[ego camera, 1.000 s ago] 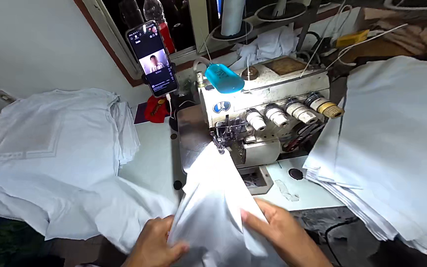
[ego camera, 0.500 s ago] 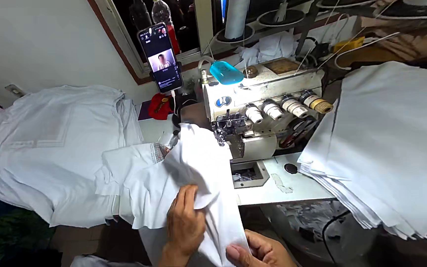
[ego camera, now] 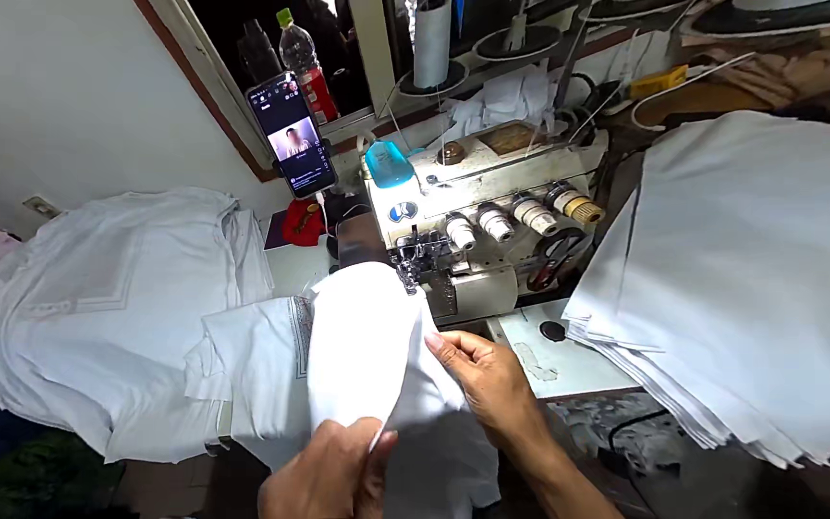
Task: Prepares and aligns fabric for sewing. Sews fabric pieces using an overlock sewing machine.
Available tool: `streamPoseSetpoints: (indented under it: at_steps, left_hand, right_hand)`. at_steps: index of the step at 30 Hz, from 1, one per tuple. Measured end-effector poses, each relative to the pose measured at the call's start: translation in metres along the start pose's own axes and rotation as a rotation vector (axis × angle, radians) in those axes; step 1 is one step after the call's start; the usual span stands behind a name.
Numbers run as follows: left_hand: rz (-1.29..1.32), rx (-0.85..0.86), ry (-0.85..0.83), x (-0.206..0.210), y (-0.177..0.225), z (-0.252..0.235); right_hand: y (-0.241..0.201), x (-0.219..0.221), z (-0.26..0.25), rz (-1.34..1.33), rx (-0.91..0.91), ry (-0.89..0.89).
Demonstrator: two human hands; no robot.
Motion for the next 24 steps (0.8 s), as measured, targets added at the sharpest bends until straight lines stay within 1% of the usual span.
streamPoseSetpoints:
  at_steps: [4, 7, 10, 15, 19, 24]
  left_hand:
    - [-0.045, 0.009, -0.020, 0.007, 0.018, -0.001]
    - [-0.118, 0.003, -0.027, 0.014, 0.023, -0.014]
    - [-0.226, 0.003, -0.022, 0.026, 0.018, -0.032]
    - [-0.387, 0.074, 0.009, 0.046, 0.003, -0.056]
    - [-0.498, 0.126, -0.021, 0.058, -0.003, -0.069]
    - [-0.581, 0.142, -0.054, 0.072, -0.009, -0.078]
  right_hand:
    - [0.001, 0.001, 0.010, -0.060, 0.030, 0.056]
    - [-0.002, 0.001, 0.009, -0.091, 0.044, 0.083]
    - [-0.005, 0.003, 0.006, -0.085, 0.097, 0.100]
    - [-0.004, 0.007, 0.002, -0.110, 0.155, 0.099]
    - [-0.002, 0.010, 0.000, -0.164, 0.161, 0.081]
    - [0.001, 0.013, 0.000, -0.155, 0.177, 0.058]
Point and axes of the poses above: each hand's wrist, its own z-axis away from the middle knuckle, its own x-axis out of the palm, y = z × x, the point moved 8 cm from there along -z, towards the middle knuckle, and after that the axes turned 13 degrees about z, right-handed, at the moved point
